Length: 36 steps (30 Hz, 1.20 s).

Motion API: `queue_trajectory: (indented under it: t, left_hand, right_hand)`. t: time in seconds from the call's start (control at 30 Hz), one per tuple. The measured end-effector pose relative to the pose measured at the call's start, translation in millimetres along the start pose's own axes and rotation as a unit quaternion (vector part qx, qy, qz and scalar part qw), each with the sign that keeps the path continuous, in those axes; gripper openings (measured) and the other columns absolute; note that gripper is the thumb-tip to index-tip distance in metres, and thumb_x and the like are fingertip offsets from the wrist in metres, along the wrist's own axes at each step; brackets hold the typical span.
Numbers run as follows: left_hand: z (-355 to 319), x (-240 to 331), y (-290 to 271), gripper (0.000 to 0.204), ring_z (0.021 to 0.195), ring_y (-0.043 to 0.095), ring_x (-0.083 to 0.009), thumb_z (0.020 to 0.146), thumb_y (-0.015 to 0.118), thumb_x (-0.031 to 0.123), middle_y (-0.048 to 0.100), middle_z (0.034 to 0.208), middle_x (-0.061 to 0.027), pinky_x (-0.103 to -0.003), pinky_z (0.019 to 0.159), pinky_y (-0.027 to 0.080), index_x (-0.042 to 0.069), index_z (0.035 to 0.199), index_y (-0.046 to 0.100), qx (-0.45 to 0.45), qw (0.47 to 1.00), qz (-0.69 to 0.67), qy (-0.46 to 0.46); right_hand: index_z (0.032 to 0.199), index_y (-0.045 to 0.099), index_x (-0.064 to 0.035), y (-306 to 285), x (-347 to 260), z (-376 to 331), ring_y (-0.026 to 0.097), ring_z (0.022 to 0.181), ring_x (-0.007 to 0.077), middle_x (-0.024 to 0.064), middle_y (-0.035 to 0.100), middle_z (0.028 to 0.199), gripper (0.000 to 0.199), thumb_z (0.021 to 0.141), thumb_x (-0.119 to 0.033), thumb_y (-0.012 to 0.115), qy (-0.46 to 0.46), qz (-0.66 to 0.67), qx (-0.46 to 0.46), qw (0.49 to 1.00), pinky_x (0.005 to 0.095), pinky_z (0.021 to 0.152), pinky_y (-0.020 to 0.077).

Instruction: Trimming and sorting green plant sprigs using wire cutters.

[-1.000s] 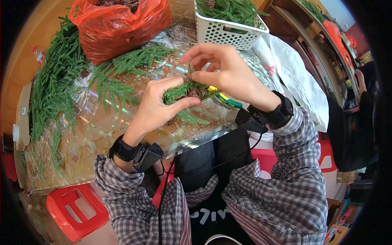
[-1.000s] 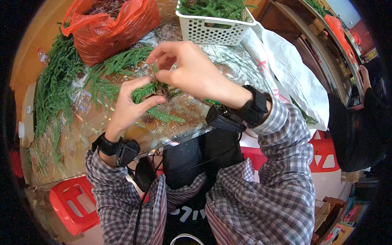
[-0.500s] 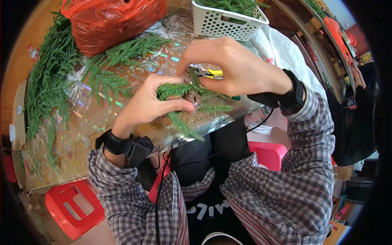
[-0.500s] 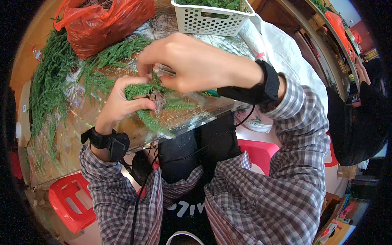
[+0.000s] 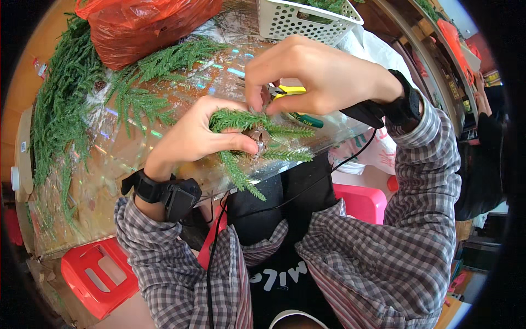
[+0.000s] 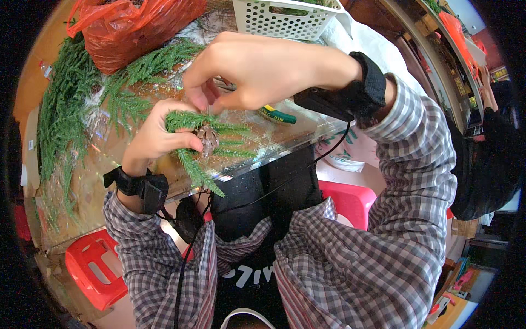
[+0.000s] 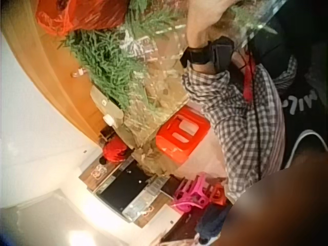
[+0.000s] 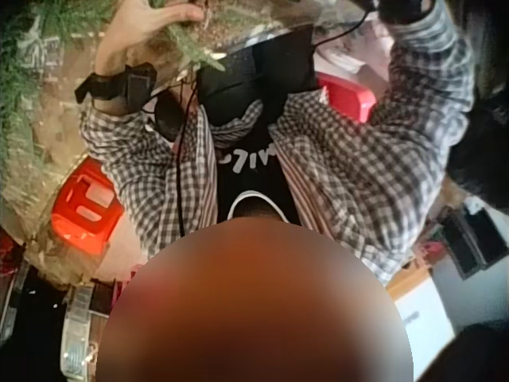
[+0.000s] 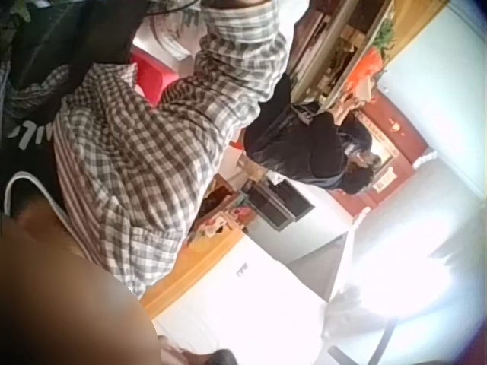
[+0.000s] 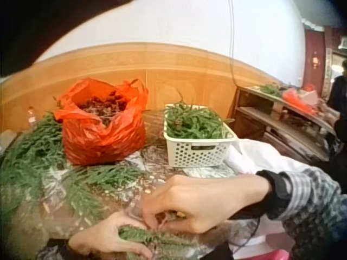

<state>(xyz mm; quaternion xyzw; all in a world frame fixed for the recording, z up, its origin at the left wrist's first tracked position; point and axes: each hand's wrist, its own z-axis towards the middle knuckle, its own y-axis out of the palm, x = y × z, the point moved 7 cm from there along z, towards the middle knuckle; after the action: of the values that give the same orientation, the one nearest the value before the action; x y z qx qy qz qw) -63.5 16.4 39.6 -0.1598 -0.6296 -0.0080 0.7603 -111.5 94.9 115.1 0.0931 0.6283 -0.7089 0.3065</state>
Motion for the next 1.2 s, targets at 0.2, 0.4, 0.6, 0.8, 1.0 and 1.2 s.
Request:
queue_trajectory:
  t: [0.2, 0.4, 0.6, 0.8, 1.0, 1.2]
  left_hand:
    - [-1.2, -2.0, -0.9, 0.033, 0.068, 0.048, -0.0047, 0.067, 0.078, 0.019, 0.058, 0.071, 0.0013, -0.023, 0.062, 0.04, -0.001, 0.089, 0.062, -0.012, 0.999, -0.036, -0.03]
    - [-2.2, -4.4, 2.9, 0.033, 0.067, 0.047, -0.0038, 0.068, 0.077, 0.017, 0.058, 0.072, 0.0024, -0.021, 0.061, 0.04, -0.002, 0.091, 0.062, -0.024, 0.998, -0.042, -0.031]
    - [-3.2, -0.4, 5.0, 0.036, 0.072, 0.05, -0.0038, 0.067, 0.078, 0.017, 0.06, 0.078, 0.0013, -0.02, 0.064, 0.041, -0.002, 0.094, 0.061, -0.055, 0.992, -0.103, -0.042]
    - [-4.2, -13.3, -1.3, 0.04, 0.081, 0.052, -0.0047, 0.068, 0.078, 0.018, 0.061, 0.086, 0.0007, -0.023, 0.068, 0.044, -0.001, 0.099, 0.061, -0.022, 0.993, -0.093, -0.066]
    - [2.6, -12.8, 1.3, 0.037, 0.078, 0.054, -0.0067, 0.07, 0.076, 0.019, 0.063, 0.084, -0.0027, -0.025, 0.068, 0.044, -0.002, 0.097, 0.061, 0.008, 0.995, -0.064, -0.077]
    - [5.8, 10.2, -20.6, 0.035, 0.066, 0.058, -0.0131, 0.068, 0.074, 0.019, 0.064, 0.079, -0.014, -0.028, 0.064, 0.045, -0.004, 0.092, 0.062, 0.114, 0.98, 0.158, -0.034]
  right_hand:
    - [0.08, 0.058, 0.001, 1.7, -0.5, -0.5, 0.057, 0.073, 0.0274, 0.011, 0.059, 0.077, 0.013, 0.071, -0.006, 0.065, 0.026, -0.008, -0.026, 0.999, 0.0348, 0.064, 0.0443]
    - [0.079, 0.058, 0.0012, 1.1, -3.2, 1.7, 0.057, 0.07, 0.0269, 0.0111, 0.058, 0.075, 0.011, 0.073, -0.006, 0.064, -0.005, 0.002, -0.026, 1.0, 0.0335, 0.06, 0.0442]
    - [0.078, 0.06, 0.0013, -0.9, -9.9, 4.8, 0.057, 0.066, 0.0261, 0.0104, 0.058, 0.07, 0.009, 0.075, -0.006, 0.063, -0.028, 0.027, -0.023, 0.999, 0.0321, 0.057, 0.0437]
    - [0.077, 0.059, 0.0021, -1.6, -4.4, 7.1, 0.057, 0.065, 0.0256, 0.0104, 0.058, 0.069, 0.009, 0.076, -0.007, 0.062, 0.023, 0.021, -0.028, 0.999, 0.0319, 0.057, 0.0435]
    - [0.072, 0.057, 0.004, -0.3, 1.6, 8.8, 0.057, 0.064, 0.0293, 0.0146, 0.057, 0.066, 0.009, 0.072, -0.005, 0.061, 0.068, -0.067, -0.036, 0.995, 0.0338, 0.057, 0.0438]
    - [0.068, 0.057, 0.0055, -6.1, 3.2, 28.8, 0.057, 0.059, 0.0336, 0.0196, 0.055, 0.06, 0.01, 0.065, -0.004, 0.06, 0.091, -0.192, 0.001, 0.977, 0.0367, 0.054, 0.0441]
